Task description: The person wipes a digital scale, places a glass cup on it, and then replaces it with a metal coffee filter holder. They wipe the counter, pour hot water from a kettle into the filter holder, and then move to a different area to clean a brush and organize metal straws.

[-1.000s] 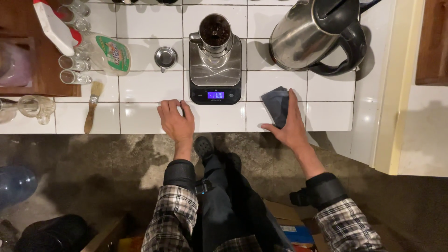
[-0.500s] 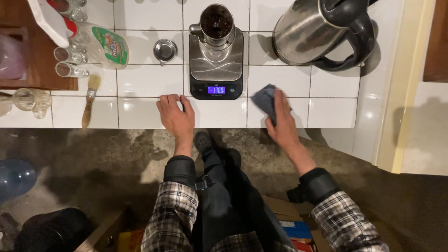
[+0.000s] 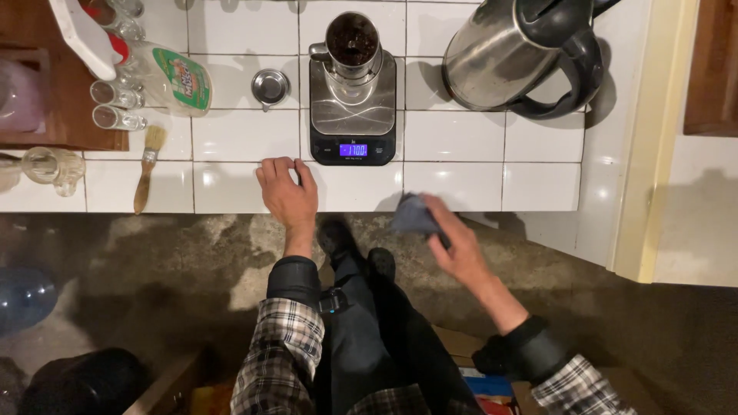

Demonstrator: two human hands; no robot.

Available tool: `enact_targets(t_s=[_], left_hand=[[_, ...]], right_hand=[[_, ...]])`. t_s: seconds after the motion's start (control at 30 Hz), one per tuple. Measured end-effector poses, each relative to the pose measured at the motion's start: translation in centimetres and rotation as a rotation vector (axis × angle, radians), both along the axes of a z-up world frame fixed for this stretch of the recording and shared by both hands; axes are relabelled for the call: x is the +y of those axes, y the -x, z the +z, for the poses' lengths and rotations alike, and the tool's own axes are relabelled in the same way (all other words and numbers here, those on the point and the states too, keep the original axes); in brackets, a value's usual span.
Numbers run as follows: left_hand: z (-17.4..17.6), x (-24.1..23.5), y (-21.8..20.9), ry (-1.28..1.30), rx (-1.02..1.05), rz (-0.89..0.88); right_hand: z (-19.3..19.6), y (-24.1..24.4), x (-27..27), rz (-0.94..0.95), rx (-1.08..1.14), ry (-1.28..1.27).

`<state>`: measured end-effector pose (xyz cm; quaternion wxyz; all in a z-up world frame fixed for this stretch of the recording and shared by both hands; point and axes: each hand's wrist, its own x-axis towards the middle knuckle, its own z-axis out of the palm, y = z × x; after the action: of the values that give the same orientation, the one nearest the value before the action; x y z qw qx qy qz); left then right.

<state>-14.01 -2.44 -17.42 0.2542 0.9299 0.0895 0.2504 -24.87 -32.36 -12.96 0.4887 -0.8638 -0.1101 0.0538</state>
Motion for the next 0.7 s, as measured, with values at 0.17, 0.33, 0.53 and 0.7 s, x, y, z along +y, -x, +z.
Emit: enact_targets(t_s=[0.17, 0.33, 0.53, 0.7], left_hand=[[-0.7, 0.0, -0.1, 0.043, 0.039, 0.011], [-0.5, 0.0, 0.2, 0.02, 0.008, 0.001], [-0.6, -0.2, -0.2, 0.041, 0.01, 0.009], [-0.5, 0.0, 0.0, 0.036, -0.015, -0.001]], right_hand=[[0.1, -4.6, -4.7, -0.31, -0.111, 0.163], [-4.8, -5.6, -7.0, -0.398, -0.296, 0.381], [-4.9, -4.6, -1.6, -0.354, -0.136, 0.341], [-2.1, -1.7, 3.5, -0.016, -0.12, 0.206]])
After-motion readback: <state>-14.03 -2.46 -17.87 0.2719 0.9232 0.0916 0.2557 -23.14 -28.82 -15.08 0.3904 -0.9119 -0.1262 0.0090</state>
